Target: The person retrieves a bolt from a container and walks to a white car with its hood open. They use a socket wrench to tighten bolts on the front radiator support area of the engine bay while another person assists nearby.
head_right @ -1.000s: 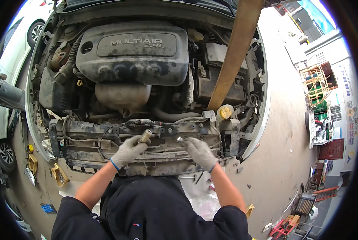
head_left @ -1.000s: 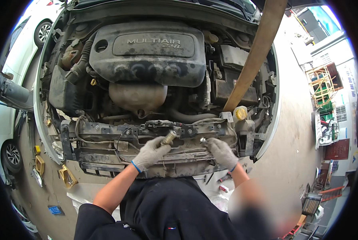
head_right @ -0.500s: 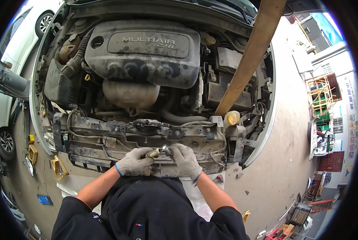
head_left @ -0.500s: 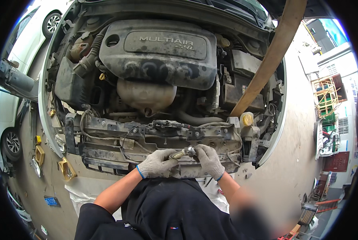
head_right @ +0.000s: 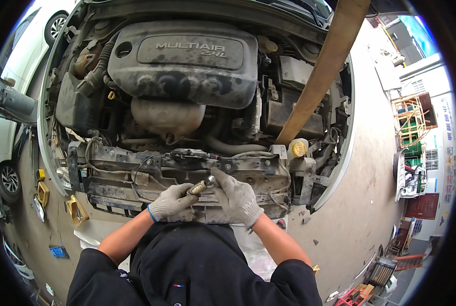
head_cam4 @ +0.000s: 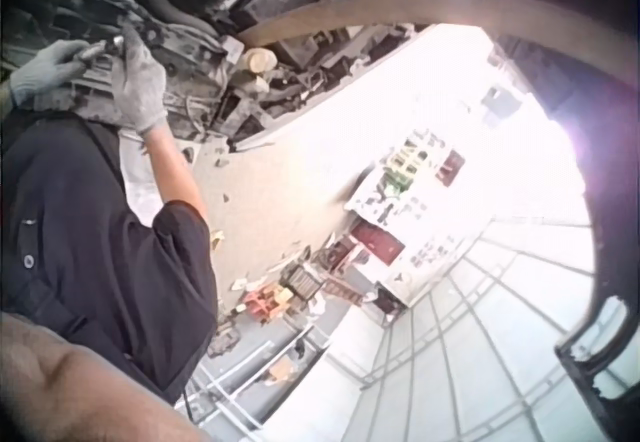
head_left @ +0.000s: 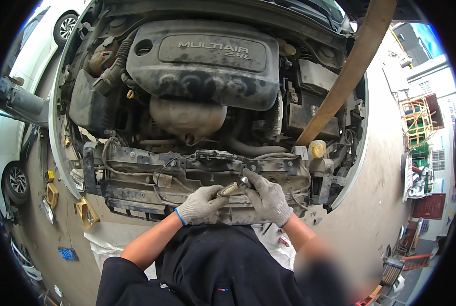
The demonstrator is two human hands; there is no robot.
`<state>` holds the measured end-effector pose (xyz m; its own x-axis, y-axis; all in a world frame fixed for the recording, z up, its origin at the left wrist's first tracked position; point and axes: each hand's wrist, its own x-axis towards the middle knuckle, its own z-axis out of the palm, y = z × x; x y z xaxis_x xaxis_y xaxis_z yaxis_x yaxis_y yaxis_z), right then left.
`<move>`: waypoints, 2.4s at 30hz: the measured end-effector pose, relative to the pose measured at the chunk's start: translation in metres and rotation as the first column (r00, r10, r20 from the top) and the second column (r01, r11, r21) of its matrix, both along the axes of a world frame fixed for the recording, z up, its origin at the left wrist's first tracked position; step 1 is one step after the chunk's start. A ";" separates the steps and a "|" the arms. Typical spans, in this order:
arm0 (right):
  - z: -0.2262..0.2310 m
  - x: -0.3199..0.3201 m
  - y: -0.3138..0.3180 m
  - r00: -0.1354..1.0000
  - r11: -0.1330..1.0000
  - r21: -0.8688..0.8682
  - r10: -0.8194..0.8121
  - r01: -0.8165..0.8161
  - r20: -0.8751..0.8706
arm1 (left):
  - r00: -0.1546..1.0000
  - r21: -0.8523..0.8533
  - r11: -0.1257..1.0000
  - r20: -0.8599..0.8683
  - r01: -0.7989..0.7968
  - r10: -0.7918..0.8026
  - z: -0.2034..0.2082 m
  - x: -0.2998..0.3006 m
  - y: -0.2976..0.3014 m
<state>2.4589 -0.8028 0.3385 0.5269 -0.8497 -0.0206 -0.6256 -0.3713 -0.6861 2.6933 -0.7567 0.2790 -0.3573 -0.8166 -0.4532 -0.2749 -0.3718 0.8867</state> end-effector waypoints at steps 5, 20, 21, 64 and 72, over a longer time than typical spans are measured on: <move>0.000 0.002 0.002 0.996 1.000 0.009 0.001 -0.001 -0.086 | 0.995 -0.014 1.000 0.104 0.004 -0.003 0.016 -0.001 -0.002; -0.005 0.002 0.004 0.998 0.996 -0.060 -0.064 0.064 -0.002 | 0.957 -0.010 0.985 0.239 0.172 -0.164 0.023 -0.006 -0.024; -0.007 0.003 -0.003 0.998 0.994 -0.094 -0.058 0.057 -0.010 | 0.902 -0.090 0.971 0.397 0.222 -0.169 0.022 -0.007 -0.028; -0.032 -0.049 -0.111 0.792 0.827 0.267 -0.556 0.496 0.251 | 0.690 -0.136 0.948 0.716 0.289 -0.108 -0.014 0.053 -0.116; -0.052 -0.020 -0.088 0.758 0.709 0.532 -0.628 0.462 0.179 | 0.578 -0.128 0.967 0.816 0.219 -0.023 -0.027 0.025 -0.098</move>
<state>2.4385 -0.8907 0.2864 0.0161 -0.9269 -0.3749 -0.3291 0.3491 -0.8774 2.7183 -0.8552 0.2519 -0.0287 -0.8960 -0.4431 -0.9372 -0.1300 0.3236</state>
